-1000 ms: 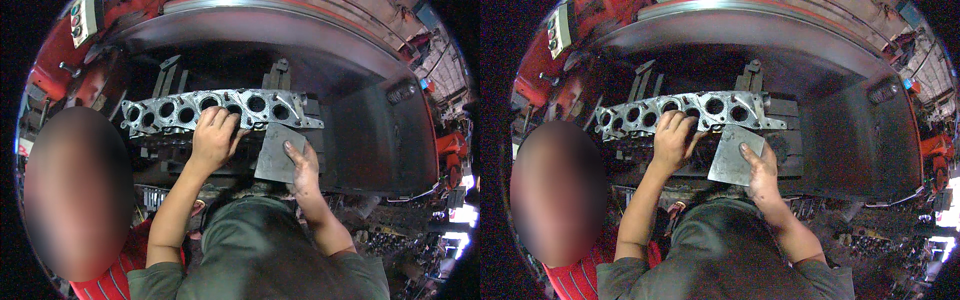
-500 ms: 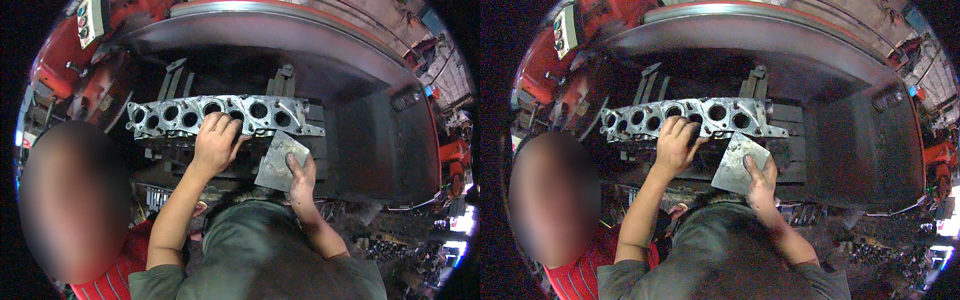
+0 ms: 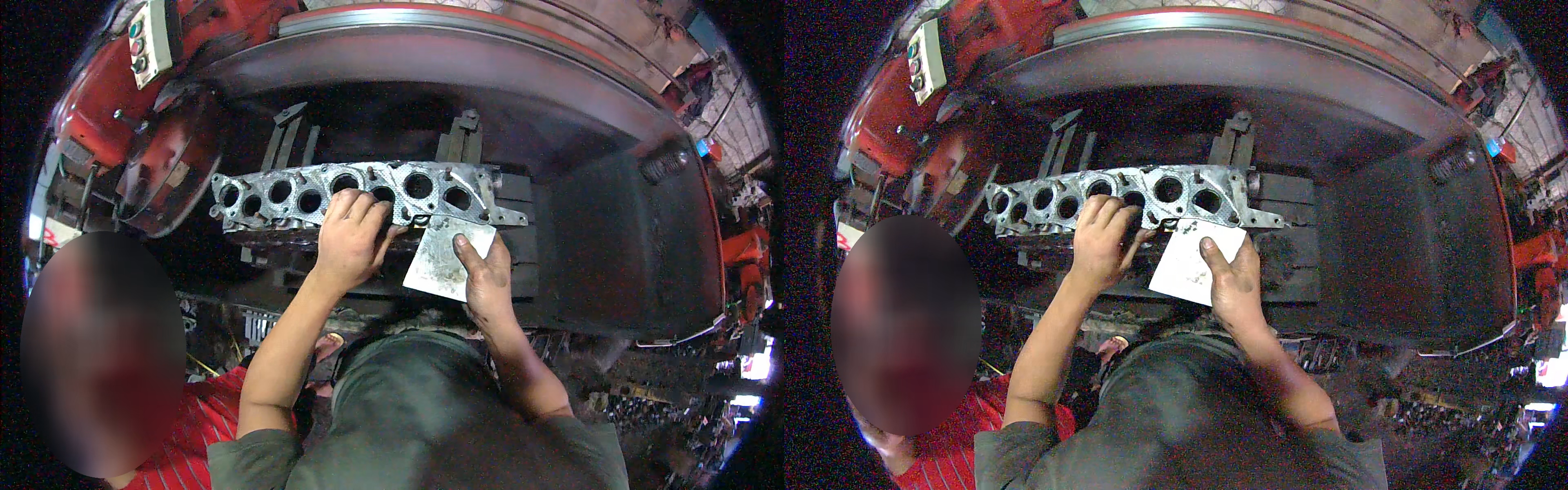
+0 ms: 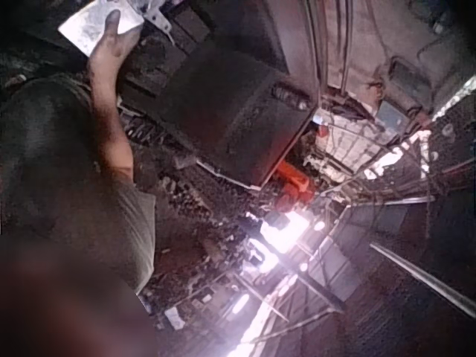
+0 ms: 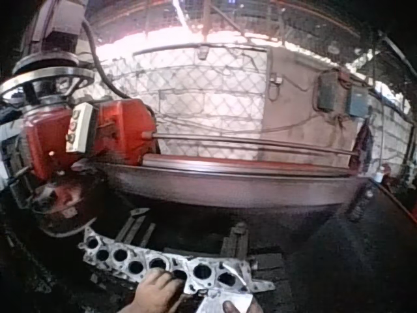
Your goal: The person scrapes the surface of a metal engine block using a handheld metal scraper. They repeatedly scrape different areas, flip the block over, and continue scraping the opposite side. A coworker briefly appears and interacts with the camera wearer.
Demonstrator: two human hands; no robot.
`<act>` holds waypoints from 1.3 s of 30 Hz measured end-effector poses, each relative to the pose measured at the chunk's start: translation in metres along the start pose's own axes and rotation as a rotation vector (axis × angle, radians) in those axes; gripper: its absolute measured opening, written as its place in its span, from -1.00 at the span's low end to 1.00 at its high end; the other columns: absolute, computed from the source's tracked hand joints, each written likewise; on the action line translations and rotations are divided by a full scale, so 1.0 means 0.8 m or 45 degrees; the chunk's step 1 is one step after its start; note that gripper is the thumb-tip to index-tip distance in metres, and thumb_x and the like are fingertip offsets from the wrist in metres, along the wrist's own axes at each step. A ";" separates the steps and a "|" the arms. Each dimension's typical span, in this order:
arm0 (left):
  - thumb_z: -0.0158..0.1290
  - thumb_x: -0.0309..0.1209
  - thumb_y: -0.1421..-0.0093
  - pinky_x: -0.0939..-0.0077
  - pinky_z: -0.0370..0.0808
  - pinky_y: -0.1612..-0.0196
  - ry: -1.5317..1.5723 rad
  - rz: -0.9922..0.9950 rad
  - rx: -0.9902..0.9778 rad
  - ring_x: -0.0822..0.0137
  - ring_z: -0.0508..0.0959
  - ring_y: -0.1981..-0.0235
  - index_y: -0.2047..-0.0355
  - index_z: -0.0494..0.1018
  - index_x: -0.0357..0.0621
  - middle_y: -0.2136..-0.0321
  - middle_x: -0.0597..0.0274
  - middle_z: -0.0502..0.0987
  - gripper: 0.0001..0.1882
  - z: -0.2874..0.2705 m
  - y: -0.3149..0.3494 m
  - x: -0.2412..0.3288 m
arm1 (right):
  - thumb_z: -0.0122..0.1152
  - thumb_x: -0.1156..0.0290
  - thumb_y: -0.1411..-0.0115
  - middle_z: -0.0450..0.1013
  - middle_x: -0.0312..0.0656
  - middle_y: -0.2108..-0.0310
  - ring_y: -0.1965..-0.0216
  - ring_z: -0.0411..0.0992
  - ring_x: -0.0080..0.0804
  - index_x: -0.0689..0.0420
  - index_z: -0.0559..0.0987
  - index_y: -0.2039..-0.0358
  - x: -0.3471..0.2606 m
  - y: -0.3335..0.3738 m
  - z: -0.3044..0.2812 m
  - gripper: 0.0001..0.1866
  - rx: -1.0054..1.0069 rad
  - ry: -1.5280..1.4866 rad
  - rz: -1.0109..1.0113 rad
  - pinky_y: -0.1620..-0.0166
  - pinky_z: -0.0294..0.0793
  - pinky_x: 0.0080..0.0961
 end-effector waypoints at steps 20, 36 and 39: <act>0.29 -0.47 0.03 0.07 0.39 0.06 0.165 -0.069 -0.164 -0.07 0.42 0.16 0.16 0.52 -0.29 0.27 0.00 0.47 -0.62 -0.001 -0.005 -0.005 | 0.22 0.41 -0.34 0.62 -0.09 0.20 0.20 0.58 -0.37 0.36 0.54 0.01 0.003 0.003 0.018 -0.69 -0.059 -0.010 0.030 0.08 0.55 -0.40; 0.27 -0.33 -0.07 -0.12 0.23 -0.32 -0.210 0.072 -0.310 0.01 0.44 -0.16 0.17 0.61 -0.14 0.12 0.14 0.59 -0.69 -0.005 -0.013 -0.002 | 0.29 0.43 -0.30 0.59 -0.12 0.06 0.09 0.60 -0.23 0.20 0.52 -0.09 0.028 0.017 0.034 -0.63 -0.083 -0.424 0.486 -0.01 0.60 -0.20; 0.31 -0.19 -0.06 -0.10 0.28 -0.22 -0.261 0.060 -0.240 0.07 0.45 -0.13 0.23 0.64 -0.03 0.14 0.26 0.60 -0.71 -0.007 -0.015 -0.004 | 0.31 0.48 -0.26 0.59 -0.13 0.05 0.07 0.59 -0.25 0.22 0.54 -0.06 0.022 0.016 0.034 -0.65 -0.050 -0.377 0.467 -0.04 0.57 -0.22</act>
Point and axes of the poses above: each hand's wrist, its own y-axis away from the middle knuckle, its own z-axis out of the palm, x = y × z, the point moved 9 cm from there along -y, towards the middle knuckle
